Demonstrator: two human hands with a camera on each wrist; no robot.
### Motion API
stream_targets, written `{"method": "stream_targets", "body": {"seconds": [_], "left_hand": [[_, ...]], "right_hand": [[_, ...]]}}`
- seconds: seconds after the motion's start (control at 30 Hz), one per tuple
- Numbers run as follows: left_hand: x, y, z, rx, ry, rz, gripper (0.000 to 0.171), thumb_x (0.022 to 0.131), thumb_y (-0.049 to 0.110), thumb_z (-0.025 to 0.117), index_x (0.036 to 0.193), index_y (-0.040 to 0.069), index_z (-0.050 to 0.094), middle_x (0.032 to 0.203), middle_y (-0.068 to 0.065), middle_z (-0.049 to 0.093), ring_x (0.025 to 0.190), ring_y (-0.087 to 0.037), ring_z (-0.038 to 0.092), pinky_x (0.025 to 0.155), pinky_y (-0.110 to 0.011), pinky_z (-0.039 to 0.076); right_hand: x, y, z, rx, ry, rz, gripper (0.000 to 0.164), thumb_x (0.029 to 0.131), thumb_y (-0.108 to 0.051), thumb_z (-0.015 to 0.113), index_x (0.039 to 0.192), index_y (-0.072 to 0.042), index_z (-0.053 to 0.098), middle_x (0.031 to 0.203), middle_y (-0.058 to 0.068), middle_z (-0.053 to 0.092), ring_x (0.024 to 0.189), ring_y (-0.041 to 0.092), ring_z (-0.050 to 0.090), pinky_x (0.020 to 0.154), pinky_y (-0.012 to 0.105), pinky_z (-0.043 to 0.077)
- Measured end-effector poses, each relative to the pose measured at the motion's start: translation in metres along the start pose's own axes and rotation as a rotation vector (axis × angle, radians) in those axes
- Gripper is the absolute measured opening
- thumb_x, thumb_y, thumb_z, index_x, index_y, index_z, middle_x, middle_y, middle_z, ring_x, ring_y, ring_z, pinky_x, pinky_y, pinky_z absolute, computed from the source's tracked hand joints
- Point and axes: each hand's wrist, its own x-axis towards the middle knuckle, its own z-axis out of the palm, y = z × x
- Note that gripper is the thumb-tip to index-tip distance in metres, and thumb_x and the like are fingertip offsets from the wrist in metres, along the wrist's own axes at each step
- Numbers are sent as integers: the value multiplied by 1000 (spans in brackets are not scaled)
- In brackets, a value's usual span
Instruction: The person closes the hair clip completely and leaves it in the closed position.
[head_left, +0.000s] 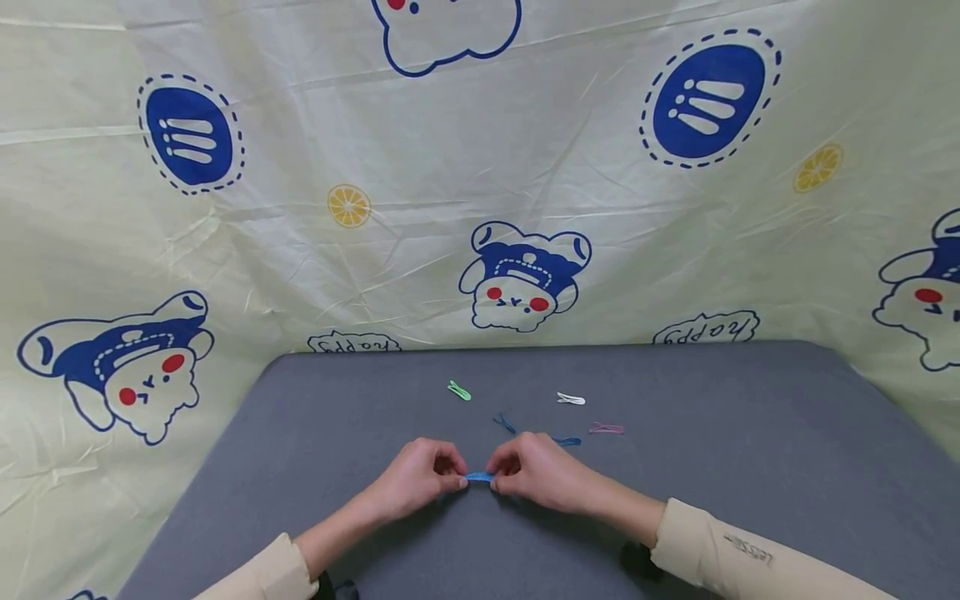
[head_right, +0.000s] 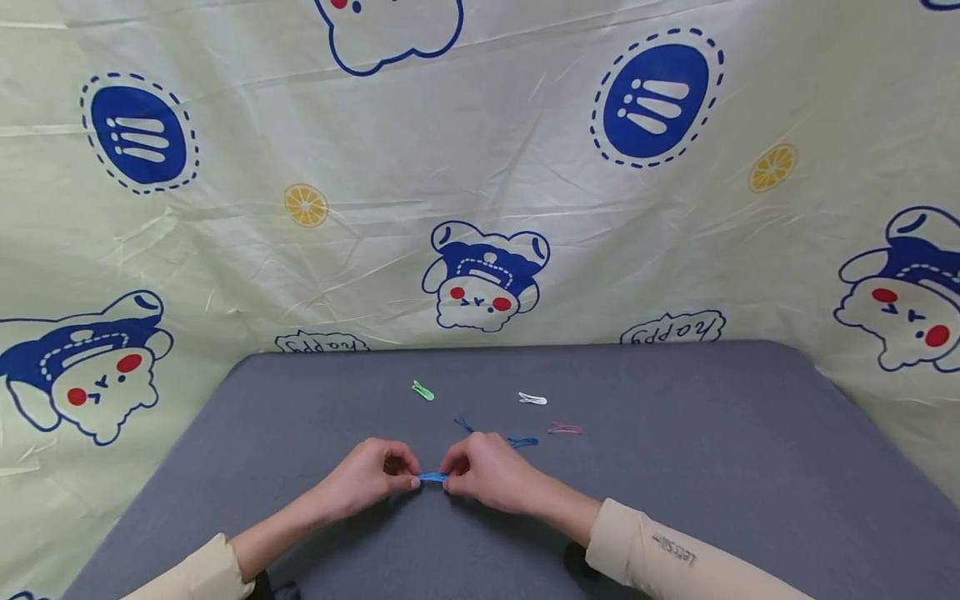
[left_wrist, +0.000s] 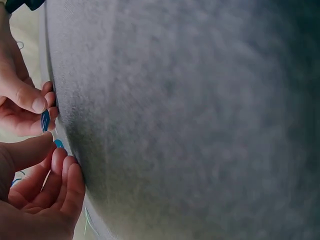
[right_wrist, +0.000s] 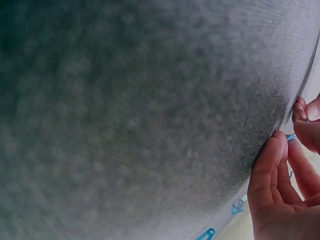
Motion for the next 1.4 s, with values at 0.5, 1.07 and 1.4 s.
{"method": "stream_targets", "body": {"seconds": [0.5, 1.07, 1.4], "left_hand": [[6, -4, -4, 88, -110, 45, 8, 81, 2, 74, 78, 8, 69, 63, 8, 56, 56, -3, 48, 53, -21, 39], [5, -5, -4, 156, -119, 59, 12, 82, 1, 76, 81, 11, 70, 67, 10, 56, 60, -3, 51, 56, -22, 43], [2, 1, -15, 181, -110, 99, 7, 82, 2, 76, 86, 7, 73, 74, 10, 61, 66, -3, 54, 60, -23, 46]], "right_hand": [[0, -4, 4, -43, 3, -35, 6, 81, -6, 76, 85, -10, 76, 75, -12, 65, 65, 1, 57, 60, 23, 48], [-4, -4, 2, -7, -32, -34, 7, 83, -6, 77, 90, -9, 75, 74, -11, 65, 66, 2, 58, 60, 23, 48], [-5, -6, -9, 38, -79, 2, 13, 89, -10, 72, 102, -6, 73, 87, -7, 69, 76, 6, 61, 67, 26, 51]]}}
